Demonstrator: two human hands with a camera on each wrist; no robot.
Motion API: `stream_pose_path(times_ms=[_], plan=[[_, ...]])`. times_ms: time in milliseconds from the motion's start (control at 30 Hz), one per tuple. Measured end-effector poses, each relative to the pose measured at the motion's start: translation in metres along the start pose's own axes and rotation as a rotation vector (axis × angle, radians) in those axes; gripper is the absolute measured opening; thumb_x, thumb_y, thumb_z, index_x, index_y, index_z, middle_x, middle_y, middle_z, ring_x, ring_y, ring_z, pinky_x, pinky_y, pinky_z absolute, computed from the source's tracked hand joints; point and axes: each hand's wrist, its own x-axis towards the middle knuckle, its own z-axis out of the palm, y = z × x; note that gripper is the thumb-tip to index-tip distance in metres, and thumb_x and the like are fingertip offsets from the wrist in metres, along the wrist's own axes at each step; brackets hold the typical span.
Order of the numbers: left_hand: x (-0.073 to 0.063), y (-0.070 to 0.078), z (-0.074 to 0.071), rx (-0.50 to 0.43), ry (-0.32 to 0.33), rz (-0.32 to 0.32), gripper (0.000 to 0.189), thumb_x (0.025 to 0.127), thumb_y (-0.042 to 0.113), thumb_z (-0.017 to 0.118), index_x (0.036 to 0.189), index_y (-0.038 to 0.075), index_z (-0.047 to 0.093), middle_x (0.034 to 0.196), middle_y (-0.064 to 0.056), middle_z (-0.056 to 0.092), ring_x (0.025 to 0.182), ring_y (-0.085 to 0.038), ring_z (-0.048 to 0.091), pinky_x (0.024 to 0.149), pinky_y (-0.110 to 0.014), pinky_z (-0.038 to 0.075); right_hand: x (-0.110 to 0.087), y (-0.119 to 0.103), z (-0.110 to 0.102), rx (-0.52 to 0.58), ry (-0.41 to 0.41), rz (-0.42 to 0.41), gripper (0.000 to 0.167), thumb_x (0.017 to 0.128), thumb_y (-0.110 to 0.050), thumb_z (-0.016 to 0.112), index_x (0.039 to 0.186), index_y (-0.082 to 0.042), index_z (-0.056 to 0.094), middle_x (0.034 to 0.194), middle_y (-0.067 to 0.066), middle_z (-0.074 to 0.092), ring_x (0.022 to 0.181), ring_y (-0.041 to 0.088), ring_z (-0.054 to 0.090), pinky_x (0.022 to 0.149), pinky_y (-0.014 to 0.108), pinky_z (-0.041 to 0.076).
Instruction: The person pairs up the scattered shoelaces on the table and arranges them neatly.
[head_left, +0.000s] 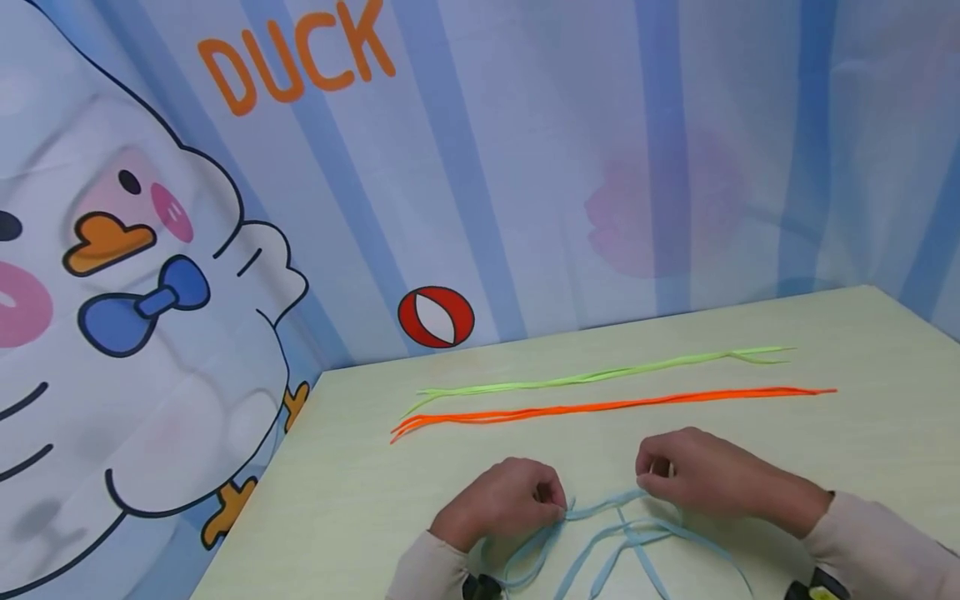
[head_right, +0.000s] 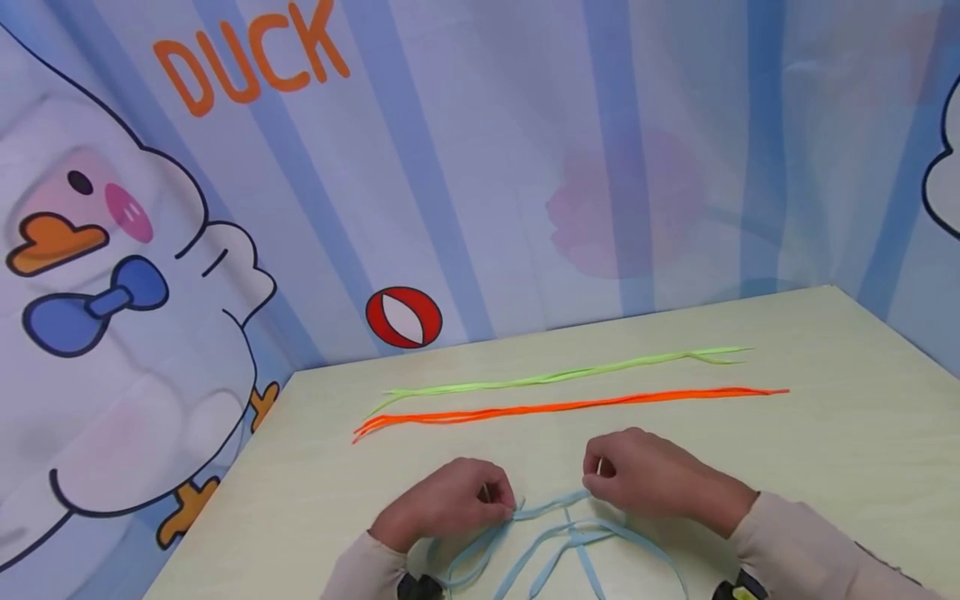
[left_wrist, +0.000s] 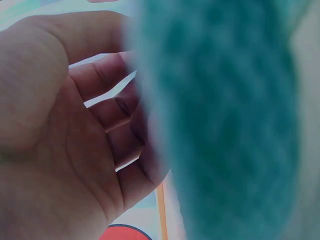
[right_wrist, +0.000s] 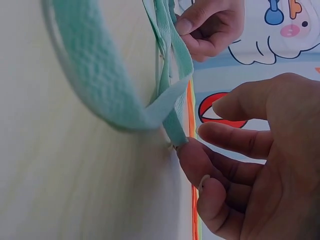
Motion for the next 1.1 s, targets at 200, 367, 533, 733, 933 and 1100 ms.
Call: stream_pose_path(times_ms=[200,367,533,733,933,1100], plan=[[-0.001,-0.003,-0.001,-0.021,0.006,0.032,0.013,0.095,0.016,0.066,0.083,0.022,0.067,0.079,0.010,0.062,0.073,-0.007,0.054,0.070,-0.025,0.047,0.001,0.000,0.001,-0.009,-0.011,0.005,0.006,0.090,-0.022,0.074,0.092,-0.021,0.068,0.079,-0.012,0.060,0.072,0.008,0.053,0.064,0.028,0.047],[-0.001,-0.006,-0.003,-0.073,0.008,0.045,0.013,0.099,0.015,0.061,0.088,0.021,0.064,0.079,0.008,0.061,0.073,-0.008,0.055,0.070,-0.025,0.047,0.002,0.001,0.003,-0.013,-0.010,-0.004,0.007,0.089,-0.020,0.074,0.093,-0.020,0.068,0.078,-0.011,0.059,0.070,0.008,0.052,0.064,0.028,0.046],[0.001,-0.007,-0.005,-0.128,0.013,0.058,0.013,0.101,0.013,0.057,0.090,0.019,0.060,0.077,0.006,0.061,0.071,-0.008,0.055,0.068,-0.025,0.046,0.002,0.003,0.005,-0.019,-0.001,-0.035,0.008,0.087,-0.016,0.075,0.093,-0.018,0.070,0.076,-0.012,0.057,0.069,0.005,0.051,0.064,0.027,0.046],[0.001,-0.008,-0.007,-0.227,0.023,0.106,0.012,0.102,0.010,0.055,0.093,0.016,0.059,0.081,0.005,0.062,0.074,-0.009,0.057,0.068,-0.025,0.048,0.003,0.004,0.005,-0.023,-0.015,-0.023,0.009,0.085,-0.012,0.076,0.090,-0.018,0.072,0.075,-0.012,0.058,0.069,0.006,0.052,0.064,0.027,0.046],[-0.001,-0.011,-0.009,-0.338,0.068,0.197,0.007,0.104,0.015,0.055,0.099,0.012,0.060,0.084,0.003,0.064,0.077,-0.010,0.063,0.074,-0.025,0.053,0.005,0.002,0.006,-0.027,-0.035,0.040,0.013,0.084,-0.011,0.078,0.083,-0.021,0.070,0.072,-0.010,0.057,0.070,0.011,0.052,0.064,0.028,0.045],[-0.002,-0.013,-0.010,-0.468,0.111,0.239,0.008,0.105,0.014,0.054,0.102,0.008,0.058,0.086,-0.002,0.062,0.076,-0.013,0.063,0.077,-0.027,0.055,0.004,0.001,0.008,-0.043,-0.046,0.067,0.017,0.084,-0.013,0.078,0.078,-0.023,0.065,0.070,-0.008,0.056,0.070,0.012,0.051,0.063,0.028,0.043]])
